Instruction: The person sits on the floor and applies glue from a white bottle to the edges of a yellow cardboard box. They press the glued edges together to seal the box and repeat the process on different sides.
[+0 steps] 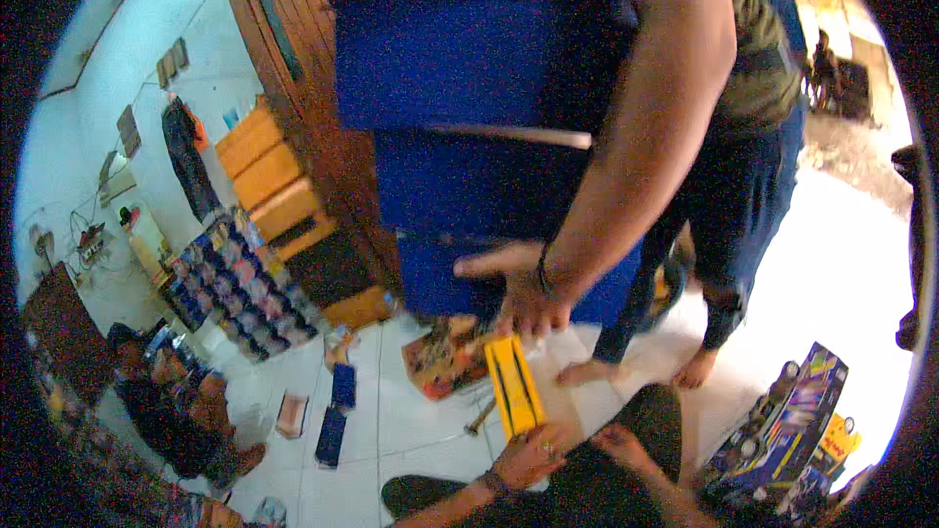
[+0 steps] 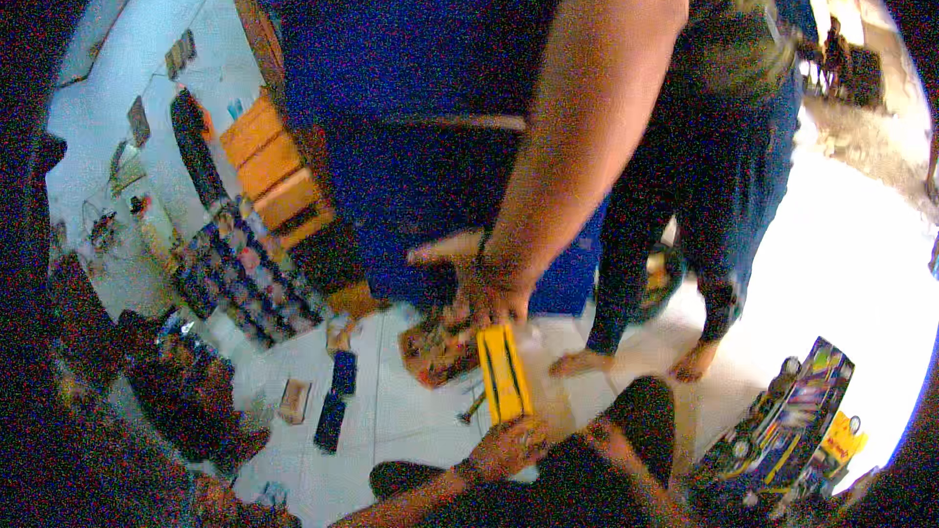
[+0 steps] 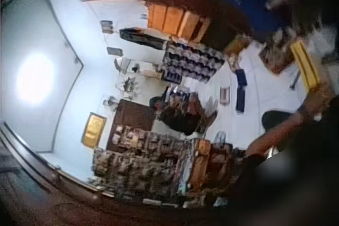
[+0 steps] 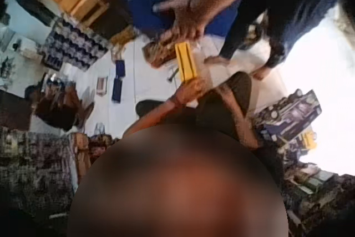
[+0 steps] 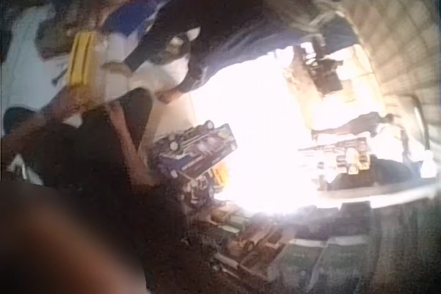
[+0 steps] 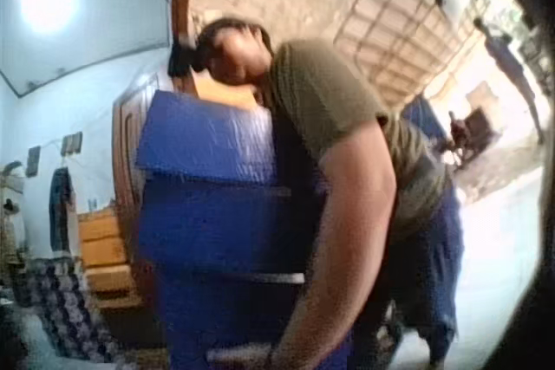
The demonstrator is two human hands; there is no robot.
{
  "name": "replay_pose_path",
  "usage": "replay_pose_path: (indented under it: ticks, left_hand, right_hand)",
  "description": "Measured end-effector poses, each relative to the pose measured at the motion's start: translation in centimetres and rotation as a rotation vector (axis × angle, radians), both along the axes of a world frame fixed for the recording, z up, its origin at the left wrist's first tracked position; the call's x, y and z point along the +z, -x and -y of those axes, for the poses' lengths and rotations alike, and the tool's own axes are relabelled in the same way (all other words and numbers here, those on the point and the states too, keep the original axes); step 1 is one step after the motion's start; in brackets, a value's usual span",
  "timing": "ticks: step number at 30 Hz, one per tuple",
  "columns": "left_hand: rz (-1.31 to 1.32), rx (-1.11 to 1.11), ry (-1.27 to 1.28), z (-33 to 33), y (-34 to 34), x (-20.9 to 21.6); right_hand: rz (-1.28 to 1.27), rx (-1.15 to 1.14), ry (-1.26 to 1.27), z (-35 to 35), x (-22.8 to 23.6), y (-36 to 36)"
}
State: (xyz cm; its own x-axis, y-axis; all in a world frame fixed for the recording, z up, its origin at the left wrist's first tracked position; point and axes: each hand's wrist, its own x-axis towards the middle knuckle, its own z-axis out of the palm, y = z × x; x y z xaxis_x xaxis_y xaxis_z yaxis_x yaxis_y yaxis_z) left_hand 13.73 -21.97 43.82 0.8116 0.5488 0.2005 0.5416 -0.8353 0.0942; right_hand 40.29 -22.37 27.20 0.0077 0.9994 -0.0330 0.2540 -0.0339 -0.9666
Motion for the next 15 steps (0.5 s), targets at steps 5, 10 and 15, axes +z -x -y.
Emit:
replay_pose_path:
  ticks: [5, 10, 15]
  left_hand:
    - [0.621, -0.326, -0.074, 8.8, 2.8, 20.9]
    - [1.116, -0.915, -0.001, 16.1, 9.5, 39.4]
    - [0.925, -1.33, -0.106, 17.0, 9.5, 42.3]
  right_hand:
    - [0.079, 0.21, 0.138, 3.5, 2.7, 1.9]
    - [-0.314, 0.116, -0.083, 7.0, 7.1, 5.7]
    - [-0.309, 0.099, 0.046, 9.5, 8.9, 6.0]
